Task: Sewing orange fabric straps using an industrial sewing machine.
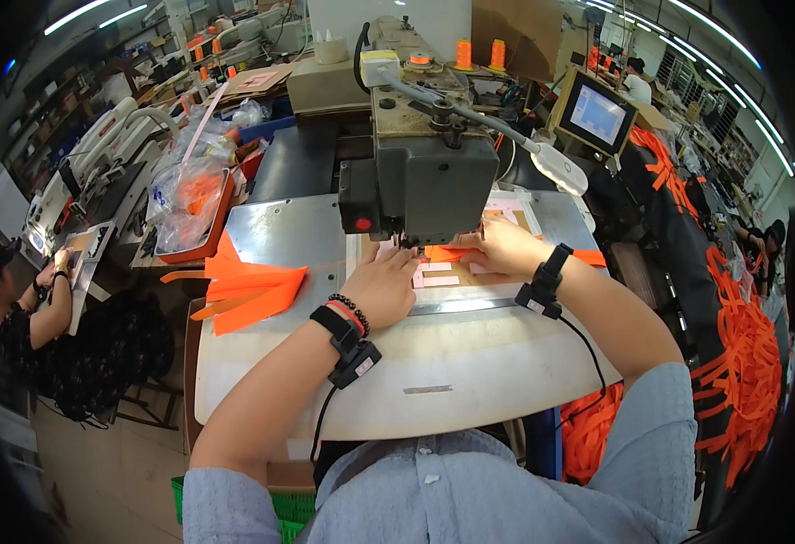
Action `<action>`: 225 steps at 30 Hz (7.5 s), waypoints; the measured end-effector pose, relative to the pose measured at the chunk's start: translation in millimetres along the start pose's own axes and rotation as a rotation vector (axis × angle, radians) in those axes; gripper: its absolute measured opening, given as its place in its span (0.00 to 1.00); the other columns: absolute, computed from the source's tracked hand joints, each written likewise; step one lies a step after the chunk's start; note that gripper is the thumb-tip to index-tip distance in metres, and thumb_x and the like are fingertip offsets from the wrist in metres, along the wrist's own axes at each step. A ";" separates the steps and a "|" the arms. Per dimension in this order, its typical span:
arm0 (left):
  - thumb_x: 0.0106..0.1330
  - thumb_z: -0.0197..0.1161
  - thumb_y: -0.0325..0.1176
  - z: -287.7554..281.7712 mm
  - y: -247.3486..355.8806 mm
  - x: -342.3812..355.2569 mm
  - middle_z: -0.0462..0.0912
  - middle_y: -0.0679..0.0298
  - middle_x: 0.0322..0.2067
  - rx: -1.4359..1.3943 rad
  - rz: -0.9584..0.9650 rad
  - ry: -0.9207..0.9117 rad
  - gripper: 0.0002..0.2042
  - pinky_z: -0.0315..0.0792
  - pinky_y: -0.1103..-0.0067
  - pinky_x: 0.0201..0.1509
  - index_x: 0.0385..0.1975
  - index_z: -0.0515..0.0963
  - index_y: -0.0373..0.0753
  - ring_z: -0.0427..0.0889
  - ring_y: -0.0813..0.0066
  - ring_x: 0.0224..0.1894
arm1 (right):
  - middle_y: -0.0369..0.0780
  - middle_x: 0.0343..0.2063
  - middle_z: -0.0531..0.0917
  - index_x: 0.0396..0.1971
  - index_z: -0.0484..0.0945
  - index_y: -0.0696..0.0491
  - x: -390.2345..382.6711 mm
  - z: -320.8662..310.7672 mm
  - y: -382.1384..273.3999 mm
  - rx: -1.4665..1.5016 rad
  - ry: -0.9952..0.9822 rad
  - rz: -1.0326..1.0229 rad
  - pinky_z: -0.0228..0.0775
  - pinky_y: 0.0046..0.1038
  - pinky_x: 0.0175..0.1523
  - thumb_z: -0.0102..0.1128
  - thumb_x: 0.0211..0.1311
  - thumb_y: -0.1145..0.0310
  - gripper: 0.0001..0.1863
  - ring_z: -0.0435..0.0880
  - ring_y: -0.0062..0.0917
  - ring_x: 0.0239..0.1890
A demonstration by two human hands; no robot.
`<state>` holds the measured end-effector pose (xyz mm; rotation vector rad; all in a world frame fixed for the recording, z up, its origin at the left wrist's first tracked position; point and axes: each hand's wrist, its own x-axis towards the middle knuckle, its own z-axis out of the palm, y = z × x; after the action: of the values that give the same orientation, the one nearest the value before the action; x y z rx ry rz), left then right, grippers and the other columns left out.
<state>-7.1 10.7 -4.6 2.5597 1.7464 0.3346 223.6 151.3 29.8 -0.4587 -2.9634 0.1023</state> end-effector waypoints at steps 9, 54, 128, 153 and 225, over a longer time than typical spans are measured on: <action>0.63 0.56 0.29 -4.9 55.7 -37.2 0.79 0.45 0.49 -0.507 0.010 0.248 0.17 0.72 0.68 0.57 0.50 0.75 0.29 0.79 0.52 0.50 | 0.45 0.43 0.79 0.54 0.73 0.58 -5.2 -7.6 -25.8 -0.319 -0.121 -0.119 0.79 0.34 0.46 0.60 0.59 0.64 0.24 0.83 0.39 0.40; 0.64 0.63 0.32 -124.9 -251.4 -237.0 0.83 0.70 0.30 -0.921 -0.868 -0.259 0.11 0.71 0.88 0.32 0.45 0.79 0.36 0.74 0.88 0.25 | 0.35 0.26 0.82 0.72 0.57 0.49 -165.5 -64.4 -65.7 0.905 -0.312 0.670 0.69 0.18 0.33 0.44 0.67 0.76 0.32 0.74 0.14 0.23; 0.68 0.51 0.31 -200.4 104.0 -149.4 0.75 0.65 0.31 -1.063 1.623 -0.765 0.09 0.68 0.75 0.40 0.37 0.78 0.36 0.75 0.69 0.35 | 0.31 0.22 0.80 0.35 0.82 0.58 -96.2 -13.7 17.0 1.095 -0.110 0.773 0.68 0.15 0.22 0.65 0.65 0.62 0.13 0.74 0.11 0.16; 0.62 0.63 0.51 -1.7 63.2 -21.7 0.72 0.51 0.58 -0.042 0.016 0.077 0.35 0.67 0.69 0.58 0.60 0.68 0.27 0.72 0.58 0.54 | 0.32 0.21 0.81 0.29 0.83 0.56 21.3 -4.2 -22.0 0.957 -0.084 0.669 0.68 0.21 0.29 0.73 0.57 0.65 0.10 0.74 0.14 0.23; 0.64 0.60 0.36 1.8 40.1 -9.2 0.76 0.55 0.56 0.058 0.038 0.136 0.21 0.62 0.61 0.59 0.55 0.72 0.34 0.71 0.55 0.56 | 0.31 0.21 0.79 0.37 0.78 0.57 -317.3 -129.2 -78.8 0.710 0.602 1.333 0.61 0.12 0.19 0.66 0.63 0.67 0.10 0.71 0.08 0.15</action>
<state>26.8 -12.5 -2.3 2.6728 1.7768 0.4774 519.0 -14.6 123.6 -1.7636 -1.4476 0.8761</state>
